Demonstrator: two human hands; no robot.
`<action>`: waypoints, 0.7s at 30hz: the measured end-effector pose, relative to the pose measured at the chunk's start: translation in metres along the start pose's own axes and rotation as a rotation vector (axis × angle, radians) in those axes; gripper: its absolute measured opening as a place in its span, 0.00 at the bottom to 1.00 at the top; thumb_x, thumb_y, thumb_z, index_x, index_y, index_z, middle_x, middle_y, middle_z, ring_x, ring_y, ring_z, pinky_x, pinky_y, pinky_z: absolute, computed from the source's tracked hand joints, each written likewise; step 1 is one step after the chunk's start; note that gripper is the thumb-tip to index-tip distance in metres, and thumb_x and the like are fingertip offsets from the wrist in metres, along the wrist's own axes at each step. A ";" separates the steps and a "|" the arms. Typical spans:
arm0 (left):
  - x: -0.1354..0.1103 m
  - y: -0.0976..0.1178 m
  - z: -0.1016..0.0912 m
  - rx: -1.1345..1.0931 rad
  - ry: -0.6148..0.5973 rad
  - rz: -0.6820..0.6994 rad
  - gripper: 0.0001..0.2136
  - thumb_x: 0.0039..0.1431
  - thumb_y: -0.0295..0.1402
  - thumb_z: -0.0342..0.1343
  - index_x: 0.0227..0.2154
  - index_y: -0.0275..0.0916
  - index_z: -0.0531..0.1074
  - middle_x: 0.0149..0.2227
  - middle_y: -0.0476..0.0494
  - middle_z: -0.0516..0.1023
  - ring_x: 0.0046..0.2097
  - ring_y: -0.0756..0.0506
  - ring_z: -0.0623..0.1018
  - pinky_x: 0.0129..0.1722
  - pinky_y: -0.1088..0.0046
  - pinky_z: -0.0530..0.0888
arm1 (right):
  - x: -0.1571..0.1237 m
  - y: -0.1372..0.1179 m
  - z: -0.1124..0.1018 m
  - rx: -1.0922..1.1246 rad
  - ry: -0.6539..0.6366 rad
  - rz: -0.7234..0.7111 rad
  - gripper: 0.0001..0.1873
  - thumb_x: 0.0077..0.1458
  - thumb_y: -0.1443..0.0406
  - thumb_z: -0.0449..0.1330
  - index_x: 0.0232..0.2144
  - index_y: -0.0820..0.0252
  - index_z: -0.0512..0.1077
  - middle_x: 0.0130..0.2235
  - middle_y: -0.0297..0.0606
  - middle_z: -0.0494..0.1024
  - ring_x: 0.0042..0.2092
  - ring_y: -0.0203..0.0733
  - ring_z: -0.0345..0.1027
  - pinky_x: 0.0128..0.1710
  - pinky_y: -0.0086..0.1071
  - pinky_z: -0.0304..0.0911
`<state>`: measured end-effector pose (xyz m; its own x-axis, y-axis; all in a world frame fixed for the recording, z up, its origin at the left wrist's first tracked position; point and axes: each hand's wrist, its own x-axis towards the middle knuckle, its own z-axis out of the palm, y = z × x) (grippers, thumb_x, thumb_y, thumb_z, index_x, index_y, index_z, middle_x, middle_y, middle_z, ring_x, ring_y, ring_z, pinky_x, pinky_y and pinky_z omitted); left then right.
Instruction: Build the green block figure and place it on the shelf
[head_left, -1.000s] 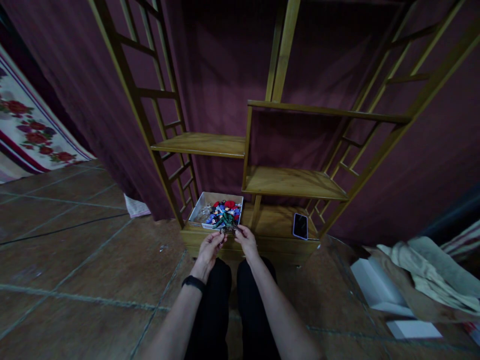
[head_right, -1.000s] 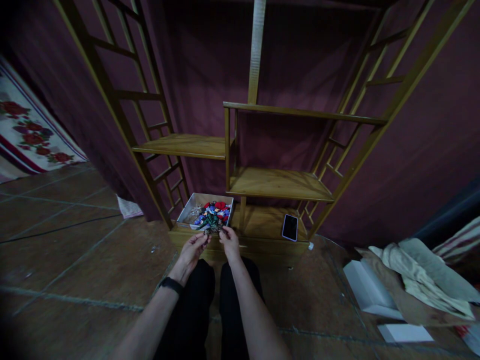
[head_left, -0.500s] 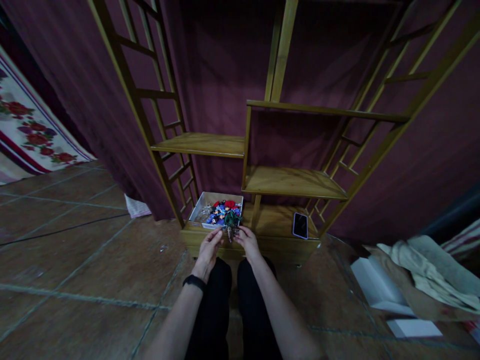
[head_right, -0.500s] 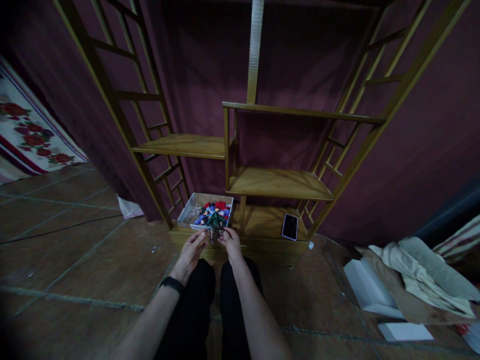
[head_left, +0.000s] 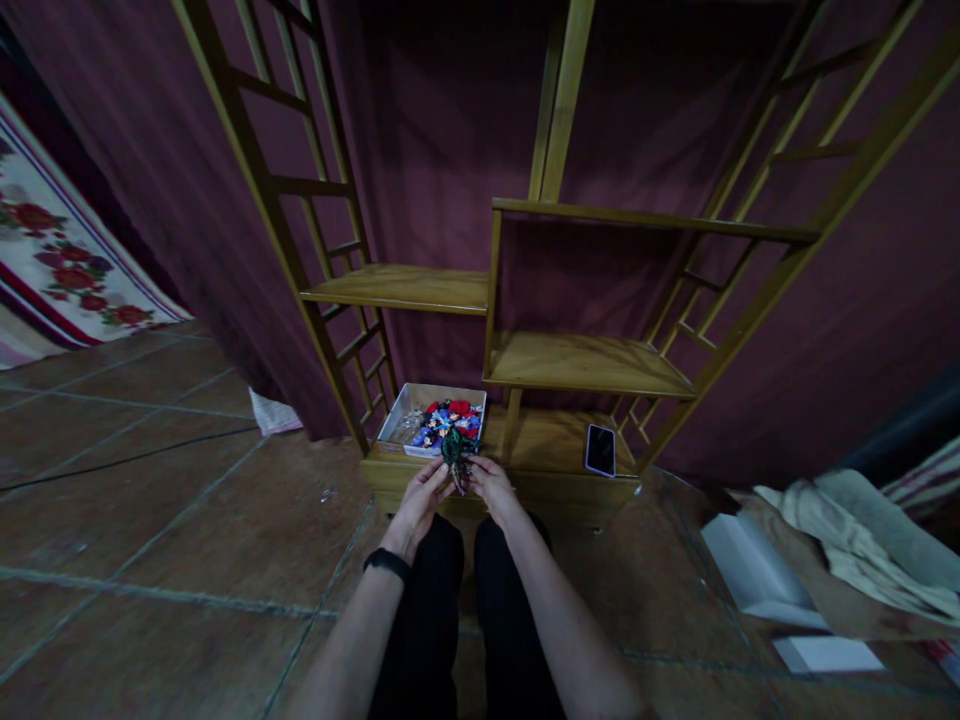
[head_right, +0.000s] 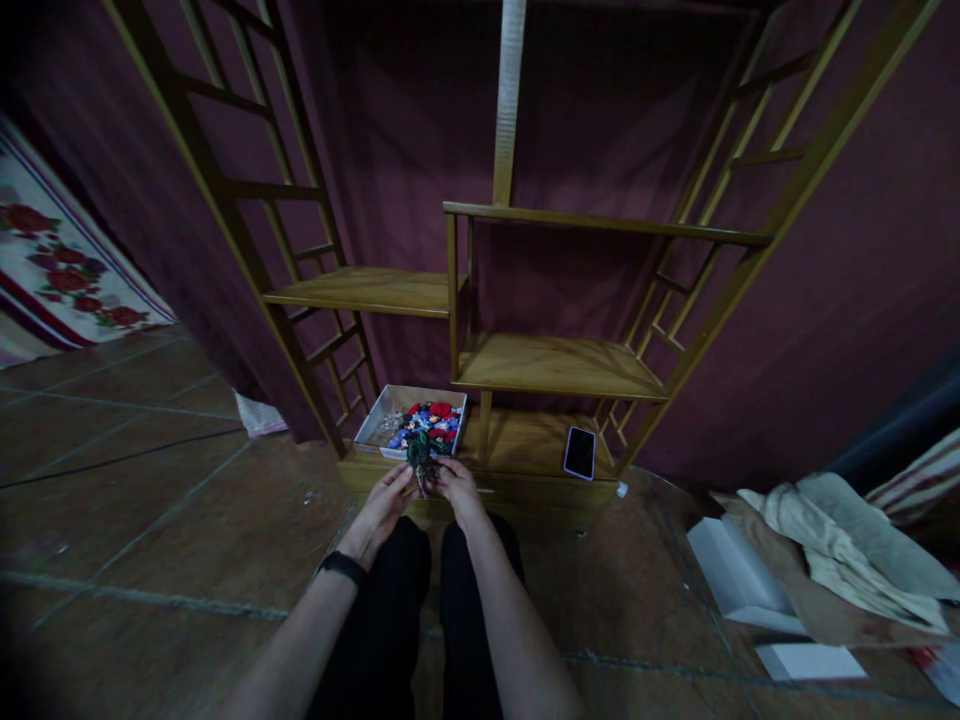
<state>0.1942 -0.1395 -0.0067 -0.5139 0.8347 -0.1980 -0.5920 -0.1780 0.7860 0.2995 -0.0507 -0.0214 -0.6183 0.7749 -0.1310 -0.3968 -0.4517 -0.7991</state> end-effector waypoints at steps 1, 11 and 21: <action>0.000 0.000 0.000 0.003 0.000 0.004 0.16 0.41 0.30 0.64 0.36 0.39 0.72 0.35 0.47 0.75 0.34 0.52 0.75 0.37 0.75 0.71 | 0.000 0.000 0.000 0.005 -0.007 0.002 0.19 0.37 0.60 0.66 0.34 0.61 0.71 0.32 0.39 0.76 0.31 0.37 0.70 0.34 0.34 0.66; 0.001 -0.002 0.004 0.059 0.000 0.034 0.20 0.38 0.28 0.66 0.38 0.37 0.70 0.31 0.49 0.73 0.28 0.54 0.72 0.31 0.78 0.68 | -0.003 -0.003 0.003 -0.031 -0.052 0.048 0.20 0.34 0.61 0.67 0.34 0.61 0.73 0.33 0.38 0.77 0.32 0.37 0.70 0.33 0.30 0.64; 0.000 -0.002 0.006 0.056 0.031 0.058 0.20 0.36 0.29 0.66 0.36 0.38 0.71 0.30 0.50 0.73 0.28 0.54 0.71 0.31 0.78 0.68 | -0.004 -0.004 0.003 -0.048 -0.060 0.041 0.18 0.36 0.62 0.67 0.33 0.61 0.73 0.33 0.37 0.77 0.30 0.36 0.70 0.31 0.29 0.64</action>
<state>0.1987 -0.1363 -0.0047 -0.5656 0.8073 -0.1686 -0.5258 -0.1954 0.8279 0.3013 -0.0533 -0.0164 -0.6733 0.7279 -0.1297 -0.3386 -0.4595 -0.8211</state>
